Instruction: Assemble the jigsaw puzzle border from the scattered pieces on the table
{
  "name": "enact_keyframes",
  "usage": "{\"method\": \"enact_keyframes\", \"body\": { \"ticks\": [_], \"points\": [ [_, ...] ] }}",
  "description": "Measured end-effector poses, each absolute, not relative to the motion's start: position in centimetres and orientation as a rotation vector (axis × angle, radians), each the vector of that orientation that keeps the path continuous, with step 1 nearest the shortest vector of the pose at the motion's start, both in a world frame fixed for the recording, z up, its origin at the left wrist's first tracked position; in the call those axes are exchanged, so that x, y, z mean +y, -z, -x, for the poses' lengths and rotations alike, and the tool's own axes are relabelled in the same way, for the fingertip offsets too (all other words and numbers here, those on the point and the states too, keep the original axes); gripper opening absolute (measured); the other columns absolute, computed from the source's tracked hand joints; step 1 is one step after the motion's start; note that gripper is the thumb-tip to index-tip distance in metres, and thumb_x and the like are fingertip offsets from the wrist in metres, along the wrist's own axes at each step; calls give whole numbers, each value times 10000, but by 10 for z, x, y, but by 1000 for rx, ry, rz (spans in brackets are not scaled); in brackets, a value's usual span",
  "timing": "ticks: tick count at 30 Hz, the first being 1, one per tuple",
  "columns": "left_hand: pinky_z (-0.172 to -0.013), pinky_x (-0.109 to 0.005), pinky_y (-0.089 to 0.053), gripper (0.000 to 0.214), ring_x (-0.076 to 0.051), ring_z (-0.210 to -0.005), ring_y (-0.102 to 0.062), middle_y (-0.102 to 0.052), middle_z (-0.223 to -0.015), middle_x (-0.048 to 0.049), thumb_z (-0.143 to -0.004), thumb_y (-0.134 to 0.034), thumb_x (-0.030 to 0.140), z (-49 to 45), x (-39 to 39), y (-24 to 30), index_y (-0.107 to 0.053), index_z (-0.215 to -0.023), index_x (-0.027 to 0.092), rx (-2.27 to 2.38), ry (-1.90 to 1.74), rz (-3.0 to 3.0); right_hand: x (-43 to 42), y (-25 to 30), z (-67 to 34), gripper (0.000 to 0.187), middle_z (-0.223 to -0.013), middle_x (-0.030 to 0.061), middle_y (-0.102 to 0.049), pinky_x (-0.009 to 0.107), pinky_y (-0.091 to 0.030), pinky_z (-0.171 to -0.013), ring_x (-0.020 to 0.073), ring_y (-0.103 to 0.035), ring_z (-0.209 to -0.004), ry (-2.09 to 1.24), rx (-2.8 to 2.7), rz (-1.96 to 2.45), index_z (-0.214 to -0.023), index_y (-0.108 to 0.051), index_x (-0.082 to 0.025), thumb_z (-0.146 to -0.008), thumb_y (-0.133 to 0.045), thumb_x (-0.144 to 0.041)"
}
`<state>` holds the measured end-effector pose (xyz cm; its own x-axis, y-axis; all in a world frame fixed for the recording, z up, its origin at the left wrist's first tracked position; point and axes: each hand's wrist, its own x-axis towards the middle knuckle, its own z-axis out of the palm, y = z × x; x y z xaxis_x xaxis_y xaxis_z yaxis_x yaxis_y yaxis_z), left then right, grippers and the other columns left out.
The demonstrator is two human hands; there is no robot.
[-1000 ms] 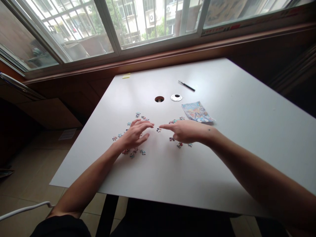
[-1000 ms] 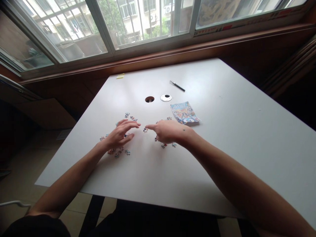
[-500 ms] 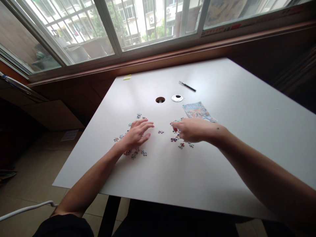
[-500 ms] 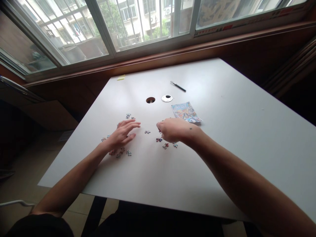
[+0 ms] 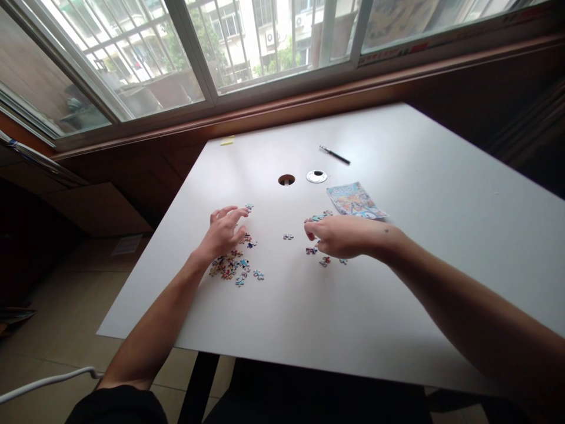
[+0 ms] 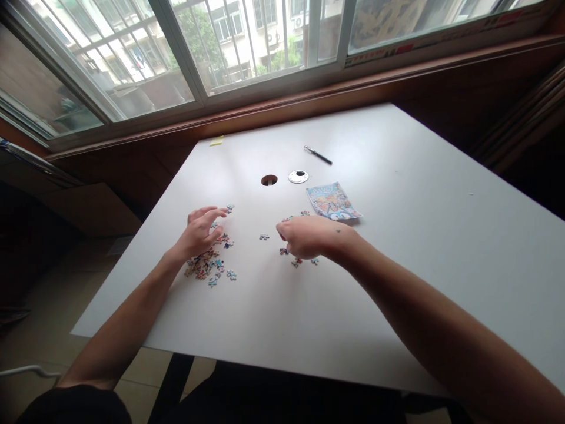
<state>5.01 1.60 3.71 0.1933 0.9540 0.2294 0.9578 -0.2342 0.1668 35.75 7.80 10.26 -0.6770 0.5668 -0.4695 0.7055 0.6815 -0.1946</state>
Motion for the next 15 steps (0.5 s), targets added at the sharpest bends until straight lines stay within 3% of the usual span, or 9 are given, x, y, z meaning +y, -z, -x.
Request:
{"method": "enact_keyframes", "body": {
  "ticks": [3, 8, 13, 15],
  "points": [
    [-1118, -508, -239, 330, -283, -1393, -420, -592, -1421, -43, -917, -488, 252, -48, 18, -31, -552, -1241, 274, -1947, 389, 2457, 76, -104, -357, 254, -975, 92, -661, 311, -366, -591, 230, -593, -772, 530, 2504, -1005, -1083, -577, -212, -860, -460, -173],
    [-1140, -522, -192, 268, -280, -1248, -530, -688, -1229, -69, -951, -439, 284, -52, 17, -35, -594, -1167, 252, -2017, 398, 2362, 74, -106, -356, 233, -981, 95, -651, 310, -355, -578, 225, -582, -757, 538, 2507, -996, -1055, -581, -210, -858, -461, -170],
    [-1186, -543, -100, 475, -296, -1480, -278, -467, -1534, -72, -926, -445, 259, -53, 30, -31, -443, -1401, 253, -2034, 383, 2404, 73, -108, -355, 233, -1001, 107, -659, 312, -368, -583, 238, -597, -781, 534, 2531, -966, -1065, -597, -205, -870, -469, -195],
    [-1199, -556, -47, 522, -282, -1500, -255, -468, -1536, -64, -921, -432, 230, -55, 33, -29, -400, -1441, 254, -2018, 351, 2490, 73, -108, -354, 282, -1028, 116, -669, 311, -381, -584, 245, -615, -799, 547, 2533, -968, -1135, -588, -203, -879, -469, -204]
  ]
}}
